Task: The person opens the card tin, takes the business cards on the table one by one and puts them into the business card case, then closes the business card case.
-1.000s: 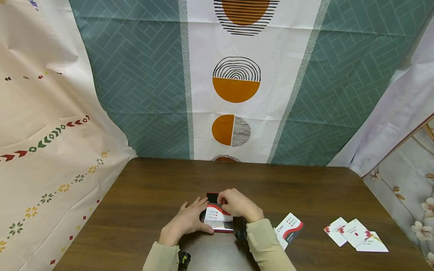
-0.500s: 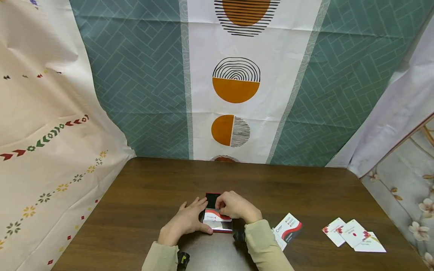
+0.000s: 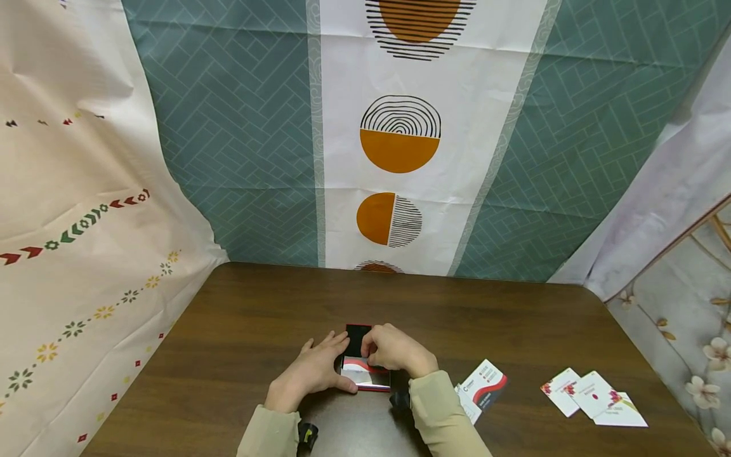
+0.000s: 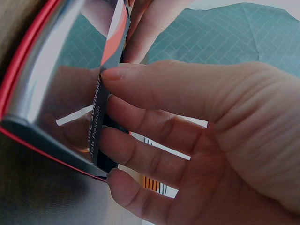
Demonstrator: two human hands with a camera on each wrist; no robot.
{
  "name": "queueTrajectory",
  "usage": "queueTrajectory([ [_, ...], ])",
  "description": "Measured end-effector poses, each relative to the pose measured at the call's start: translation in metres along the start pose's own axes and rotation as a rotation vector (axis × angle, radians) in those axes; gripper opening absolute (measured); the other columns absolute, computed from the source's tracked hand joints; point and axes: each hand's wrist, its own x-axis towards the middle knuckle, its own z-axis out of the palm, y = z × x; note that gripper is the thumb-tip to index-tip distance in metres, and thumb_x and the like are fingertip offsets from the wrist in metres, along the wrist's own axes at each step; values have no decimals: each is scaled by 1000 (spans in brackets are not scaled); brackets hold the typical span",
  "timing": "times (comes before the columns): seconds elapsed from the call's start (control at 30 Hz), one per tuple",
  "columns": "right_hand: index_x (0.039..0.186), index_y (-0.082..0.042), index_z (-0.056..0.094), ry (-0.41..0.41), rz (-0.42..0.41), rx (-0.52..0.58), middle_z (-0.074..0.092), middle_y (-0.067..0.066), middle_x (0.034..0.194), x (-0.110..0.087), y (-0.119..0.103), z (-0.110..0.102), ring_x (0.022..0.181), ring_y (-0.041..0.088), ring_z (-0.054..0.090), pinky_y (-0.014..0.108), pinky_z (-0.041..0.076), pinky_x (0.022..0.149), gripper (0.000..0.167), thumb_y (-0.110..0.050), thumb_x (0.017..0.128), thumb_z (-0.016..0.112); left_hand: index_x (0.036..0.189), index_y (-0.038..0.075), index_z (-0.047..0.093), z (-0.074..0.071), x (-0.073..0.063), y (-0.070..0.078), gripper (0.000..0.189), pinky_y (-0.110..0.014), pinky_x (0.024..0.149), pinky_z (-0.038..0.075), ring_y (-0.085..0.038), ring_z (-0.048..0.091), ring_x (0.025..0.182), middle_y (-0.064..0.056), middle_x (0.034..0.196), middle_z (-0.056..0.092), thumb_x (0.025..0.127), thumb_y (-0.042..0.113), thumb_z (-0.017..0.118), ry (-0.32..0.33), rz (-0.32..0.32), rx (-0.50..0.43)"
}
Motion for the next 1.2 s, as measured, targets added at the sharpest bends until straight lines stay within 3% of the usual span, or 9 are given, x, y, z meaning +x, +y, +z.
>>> queueTrajectory([
  [0.37, 81, -15, 65, -4, 35, 30, 54, -7, 66, 0, -1, 0, 56, 7, 49, 23, 44, 53, 18, 1, 81, 74, 145, 0, 45, -1, -1, -1, 97, -67, 109, 11, -37, 24, 144, -14, 153, 37, 71, 49, 84, -3, -10, -5],
  [0.67, 96, -9, 67, 70, -49, 2, 55, -7, 72, -9, 5, -17, 64, 8, 51, 25, 46, 61, 8, -8, 88, 71, 145, 0, 45, 1, 1, 0, 97, -66, 110, 12, -36, 24, 144, -13, 153, 37, 70, 50, 84, -10, -15, 2],
  [0.93, 96, -9, 68, 57, -134, -196, 60, -4, 84, -26, 6, -39, 72, 10, 53, 28, 50, 66, 7, -12, 90, 69, 144, 0, 46, 0, 1, -1, 97, -65, 110, 12, -36, 24, 144, -12, 153, 37, 70, 50, 84, 0, -25, 6],
  [1.2, 97, -13, 66, 68, -212, -439, 55, -3, 86, -68, 40, -49, 77, 14, 56, 31, 51, 65, 12, -14, 87, 73, 145, 1, 46, 2, 1, 0, 96, -65, 110, 11, -35, 24, 144, -11, 154, 36, 70, 48, 85, -4, -19, -1],
])
